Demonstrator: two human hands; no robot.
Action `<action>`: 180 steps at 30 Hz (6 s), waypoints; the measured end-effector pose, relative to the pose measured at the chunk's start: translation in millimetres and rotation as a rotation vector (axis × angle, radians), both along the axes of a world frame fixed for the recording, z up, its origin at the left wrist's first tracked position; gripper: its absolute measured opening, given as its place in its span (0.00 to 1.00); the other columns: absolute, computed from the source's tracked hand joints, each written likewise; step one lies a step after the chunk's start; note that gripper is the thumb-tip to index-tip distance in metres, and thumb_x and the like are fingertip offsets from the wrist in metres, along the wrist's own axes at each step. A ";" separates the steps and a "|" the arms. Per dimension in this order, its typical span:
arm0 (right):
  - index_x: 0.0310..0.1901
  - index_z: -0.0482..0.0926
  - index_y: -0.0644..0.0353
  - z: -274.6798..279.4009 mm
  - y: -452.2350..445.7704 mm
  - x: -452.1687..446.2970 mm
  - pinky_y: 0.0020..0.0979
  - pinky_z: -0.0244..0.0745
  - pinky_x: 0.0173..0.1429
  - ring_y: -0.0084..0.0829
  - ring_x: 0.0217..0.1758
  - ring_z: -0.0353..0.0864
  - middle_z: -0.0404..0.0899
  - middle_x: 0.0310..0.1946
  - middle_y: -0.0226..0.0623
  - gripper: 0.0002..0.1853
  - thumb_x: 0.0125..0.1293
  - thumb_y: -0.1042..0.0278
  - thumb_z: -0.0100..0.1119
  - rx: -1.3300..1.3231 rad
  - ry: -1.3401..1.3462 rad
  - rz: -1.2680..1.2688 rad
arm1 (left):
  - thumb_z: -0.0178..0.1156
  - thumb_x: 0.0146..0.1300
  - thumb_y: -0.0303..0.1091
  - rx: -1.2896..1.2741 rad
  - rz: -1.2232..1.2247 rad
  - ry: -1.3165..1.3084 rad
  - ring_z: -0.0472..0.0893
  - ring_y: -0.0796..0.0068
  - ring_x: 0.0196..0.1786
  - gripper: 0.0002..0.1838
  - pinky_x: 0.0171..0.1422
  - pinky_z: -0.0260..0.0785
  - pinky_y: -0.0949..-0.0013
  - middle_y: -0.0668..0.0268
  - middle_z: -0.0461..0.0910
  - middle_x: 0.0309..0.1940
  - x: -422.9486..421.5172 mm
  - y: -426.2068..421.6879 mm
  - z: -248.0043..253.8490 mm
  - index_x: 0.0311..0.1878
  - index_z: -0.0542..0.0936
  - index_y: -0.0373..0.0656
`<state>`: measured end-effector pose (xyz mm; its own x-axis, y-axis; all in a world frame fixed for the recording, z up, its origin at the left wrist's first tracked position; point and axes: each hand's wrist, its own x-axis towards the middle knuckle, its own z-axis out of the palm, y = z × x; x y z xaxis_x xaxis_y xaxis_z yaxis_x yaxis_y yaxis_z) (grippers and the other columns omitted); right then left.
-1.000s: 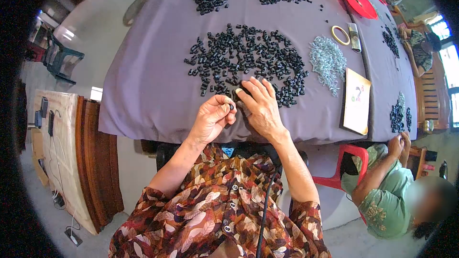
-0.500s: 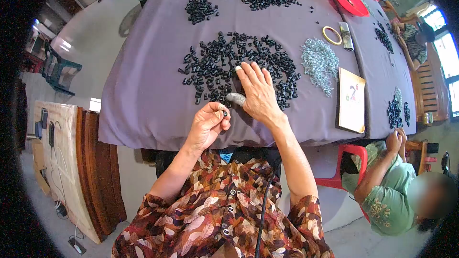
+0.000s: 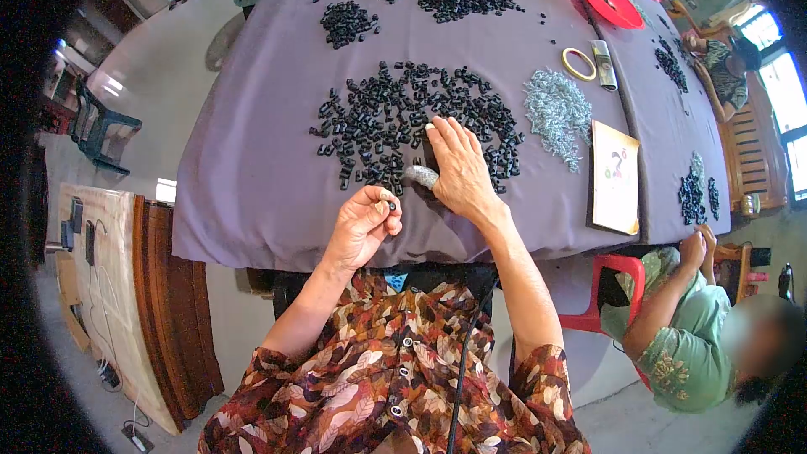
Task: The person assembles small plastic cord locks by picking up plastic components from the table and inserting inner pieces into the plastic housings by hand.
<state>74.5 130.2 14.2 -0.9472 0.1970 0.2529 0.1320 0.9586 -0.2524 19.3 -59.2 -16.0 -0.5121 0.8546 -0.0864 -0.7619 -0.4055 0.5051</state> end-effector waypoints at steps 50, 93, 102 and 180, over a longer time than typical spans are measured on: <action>0.34 0.80 0.50 10.0 49.8 -38.2 0.38 0.63 0.46 0.39 0.42 0.70 0.75 0.32 0.32 0.12 0.48 0.78 0.53 0.089 0.106 -0.141 | 0.55 0.63 0.27 0.064 -0.032 -0.017 0.75 0.77 0.32 0.04 0.38 0.69 0.75 0.63 0.77 0.33 -1.6 -0.5 -1.4 0.40 0.75 0.40; 0.41 0.76 0.66 16.7 -58.9 45.0 0.22 0.76 0.40 0.20 0.31 0.77 0.78 0.30 0.33 0.06 0.62 0.80 0.53 -1.369 0.215 -0.170 | 0.56 0.61 0.25 -0.049 0.010 0.090 0.77 0.78 0.32 0.08 0.38 0.71 0.78 0.62 0.78 0.34 3.2 0.4 -1.2 0.44 0.73 0.38; 0.37 0.78 0.65 -2.1 -62.5 47.2 0.19 0.73 0.39 0.17 0.32 0.77 0.79 0.29 0.30 0.06 0.56 0.82 0.59 -1.205 0.375 -0.059 | 0.55 0.62 0.23 -0.113 0.051 0.165 0.74 0.83 0.29 0.04 0.36 0.69 0.80 0.68 0.76 0.30 6.2 4.9 1.5 0.40 0.74 0.38; 0.39 0.76 0.63 -6.5 -66.2 48.7 0.21 0.67 0.33 0.17 0.28 0.71 0.73 0.26 0.28 0.10 0.56 0.71 0.63 -1.273 0.236 0.004 | 0.53 0.64 0.29 -0.144 -0.126 0.258 0.73 0.82 0.29 0.08 0.32 0.67 0.79 0.69 0.73 0.29 -0.6 3.6 2.9 0.44 0.67 0.42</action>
<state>123.2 64.0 7.7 -0.9068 0.4185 0.0510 -0.0427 0.0292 -0.9987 18.8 -55.6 -13.1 -0.4233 0.9013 -0.0923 -0.6408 -0.2258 0.7337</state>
